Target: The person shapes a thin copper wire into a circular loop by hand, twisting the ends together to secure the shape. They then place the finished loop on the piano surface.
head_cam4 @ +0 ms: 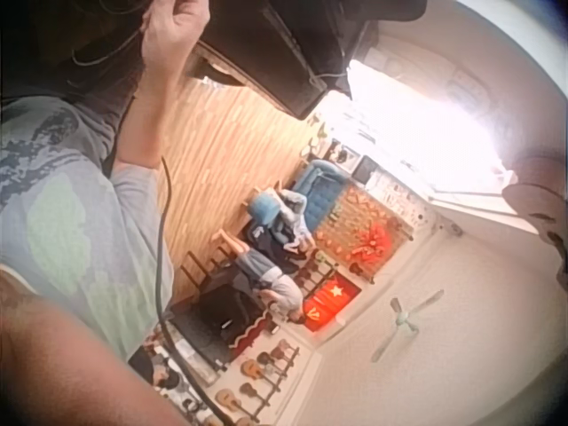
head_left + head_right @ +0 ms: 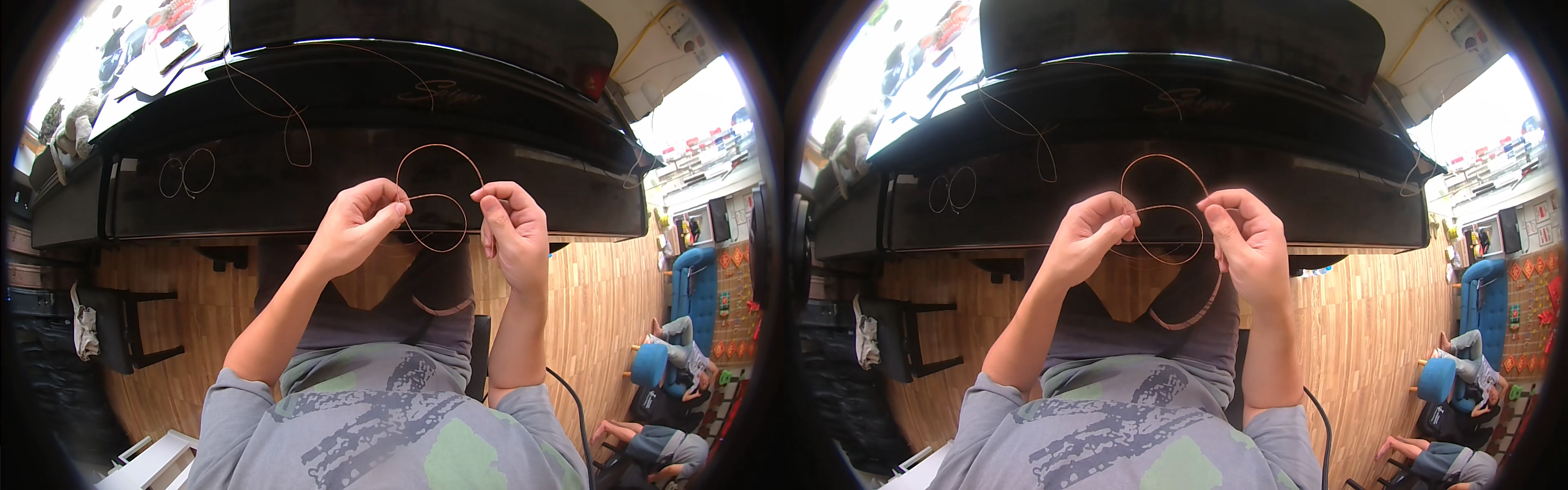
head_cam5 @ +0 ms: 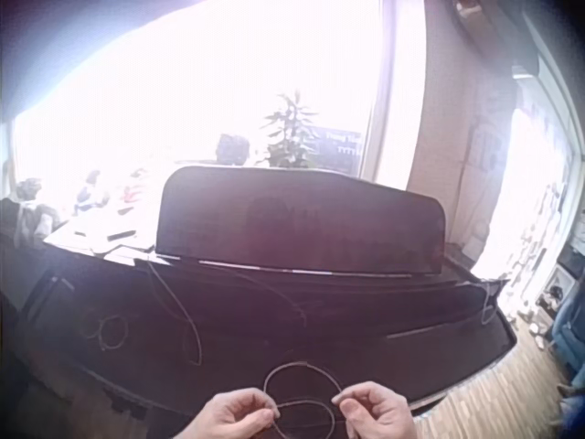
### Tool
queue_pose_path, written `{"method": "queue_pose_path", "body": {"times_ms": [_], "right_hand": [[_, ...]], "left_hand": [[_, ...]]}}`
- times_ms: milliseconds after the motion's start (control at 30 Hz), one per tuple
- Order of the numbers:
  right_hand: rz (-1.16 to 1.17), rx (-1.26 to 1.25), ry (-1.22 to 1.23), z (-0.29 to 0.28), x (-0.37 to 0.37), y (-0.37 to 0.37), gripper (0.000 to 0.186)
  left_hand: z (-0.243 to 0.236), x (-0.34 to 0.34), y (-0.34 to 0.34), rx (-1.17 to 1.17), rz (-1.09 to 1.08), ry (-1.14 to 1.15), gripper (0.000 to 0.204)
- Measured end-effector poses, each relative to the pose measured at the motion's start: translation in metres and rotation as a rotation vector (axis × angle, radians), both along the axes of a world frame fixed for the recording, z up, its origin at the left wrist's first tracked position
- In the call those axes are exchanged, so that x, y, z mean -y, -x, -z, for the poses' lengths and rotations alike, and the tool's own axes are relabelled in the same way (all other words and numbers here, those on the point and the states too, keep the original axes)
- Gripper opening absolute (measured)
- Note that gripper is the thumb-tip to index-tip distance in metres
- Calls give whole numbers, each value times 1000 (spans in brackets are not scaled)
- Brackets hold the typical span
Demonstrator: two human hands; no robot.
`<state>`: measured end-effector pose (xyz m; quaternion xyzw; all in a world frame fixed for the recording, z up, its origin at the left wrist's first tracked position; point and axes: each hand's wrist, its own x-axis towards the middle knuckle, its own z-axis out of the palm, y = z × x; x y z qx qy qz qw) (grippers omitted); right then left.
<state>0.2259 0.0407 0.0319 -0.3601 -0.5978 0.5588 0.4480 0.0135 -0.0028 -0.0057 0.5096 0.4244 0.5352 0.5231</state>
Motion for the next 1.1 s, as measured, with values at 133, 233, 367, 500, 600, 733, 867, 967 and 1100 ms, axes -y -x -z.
{"method": "queue_pose_path", "body": {"times_ms": [133,233,367,500,600,733,867,967,1100], "right_hand": [[-9,37,-7,-5,1,3,15],[41,-119,21,-14,-7,-1,20],[142,-191,2,-24,-18,6,22],[236,-192,-136,-21,-29,16,21],[341,-60,-405,-12,-26,24,15],[349,83,-628,3,-19,26,8],[255,84,-527,11,-16,19,9],[150,-194,-355,5,-15,15,12],[66,-365,-320,-13,-13,11,15]], "left_hand": [[-7,4,-3,-105,22,83,14],[-9,5,1,-386,-63,12,14],[-14,7,-3,-457,-38,36,14],[-19,10,-6,-437,39,45,14],[-7,10,-5,-231,90,54,14],[-4,10,-4,30,112,60,14],[-7,9,0,84,113,89,13],[-4,7,0,65,41,48,12],[-4,6,-3,-236,-119,-51,10]]}}
